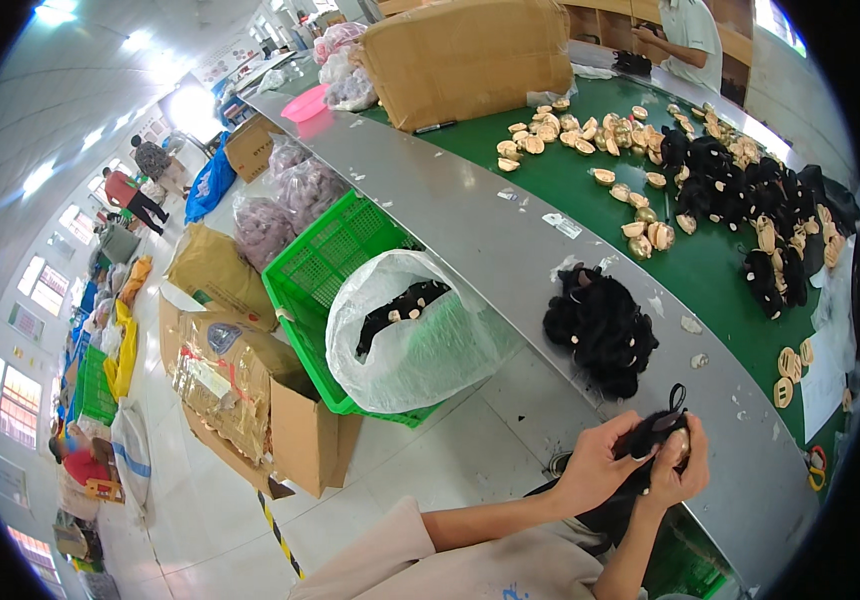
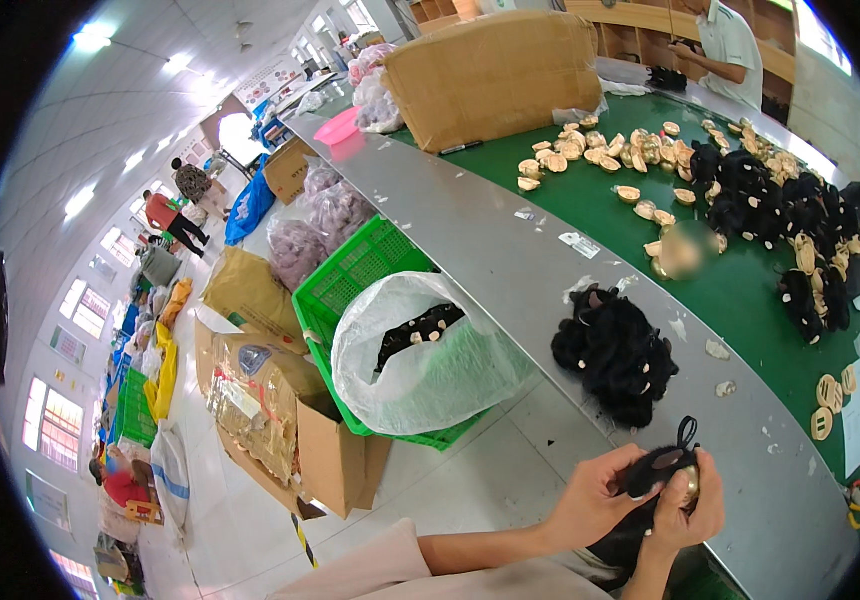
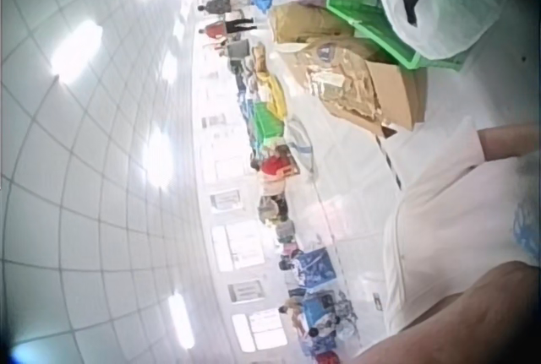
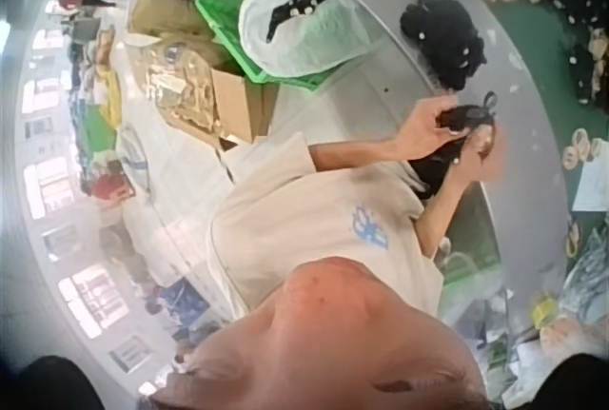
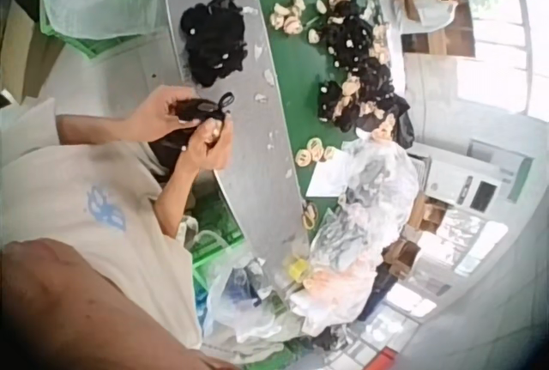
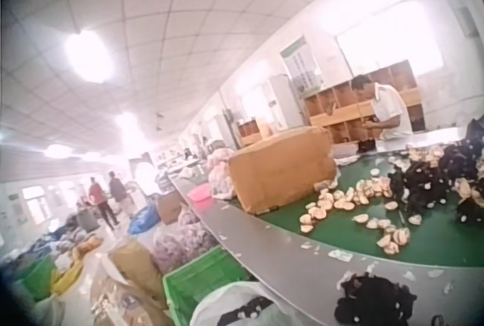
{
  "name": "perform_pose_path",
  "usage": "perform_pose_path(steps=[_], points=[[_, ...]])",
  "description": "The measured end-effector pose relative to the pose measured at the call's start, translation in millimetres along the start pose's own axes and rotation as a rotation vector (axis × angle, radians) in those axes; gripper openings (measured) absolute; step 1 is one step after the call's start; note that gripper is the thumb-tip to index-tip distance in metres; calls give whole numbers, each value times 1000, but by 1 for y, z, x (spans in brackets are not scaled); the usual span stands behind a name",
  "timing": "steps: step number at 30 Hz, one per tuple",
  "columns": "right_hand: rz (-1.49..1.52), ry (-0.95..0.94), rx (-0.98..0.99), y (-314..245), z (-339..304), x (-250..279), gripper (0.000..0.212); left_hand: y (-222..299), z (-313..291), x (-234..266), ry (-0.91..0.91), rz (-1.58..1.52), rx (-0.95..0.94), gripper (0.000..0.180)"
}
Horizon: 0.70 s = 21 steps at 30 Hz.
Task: The person inserts round wooden pieces into the openings of small black plush toys on a green worktable. They handle each toy one at a time, press the wooden insert into place, and set the finished unit aside. The process repeats with multiple toys throughout the clip.
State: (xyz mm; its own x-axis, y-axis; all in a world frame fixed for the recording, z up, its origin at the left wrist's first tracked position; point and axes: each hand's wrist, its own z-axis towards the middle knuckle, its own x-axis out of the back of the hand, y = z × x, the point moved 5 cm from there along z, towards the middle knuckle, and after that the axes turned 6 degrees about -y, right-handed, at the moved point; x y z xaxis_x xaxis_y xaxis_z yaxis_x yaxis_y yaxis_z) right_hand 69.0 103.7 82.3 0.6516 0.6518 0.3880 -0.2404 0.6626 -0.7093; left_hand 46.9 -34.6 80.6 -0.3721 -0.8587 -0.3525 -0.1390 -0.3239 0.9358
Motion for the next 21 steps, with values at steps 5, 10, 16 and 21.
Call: perform_pose_path(steps=[5, 10, 16, 21], points=[[-33, -58, -26, -5, 5, 1, 36, -14, 6, 0, -24, 100, 76, 16], [293, -254, -256, 11, -1, 25, 46, 6, 16, -6, -157, 48, 8, 23], [248, -238, -263, 29, -23, 57, 43, 6, 18, -22, -372, 35, 71, 29], [273, -254, -194, 10, -20, 60, 40, 1, 16, -22, -399, -6, 65, 32]])
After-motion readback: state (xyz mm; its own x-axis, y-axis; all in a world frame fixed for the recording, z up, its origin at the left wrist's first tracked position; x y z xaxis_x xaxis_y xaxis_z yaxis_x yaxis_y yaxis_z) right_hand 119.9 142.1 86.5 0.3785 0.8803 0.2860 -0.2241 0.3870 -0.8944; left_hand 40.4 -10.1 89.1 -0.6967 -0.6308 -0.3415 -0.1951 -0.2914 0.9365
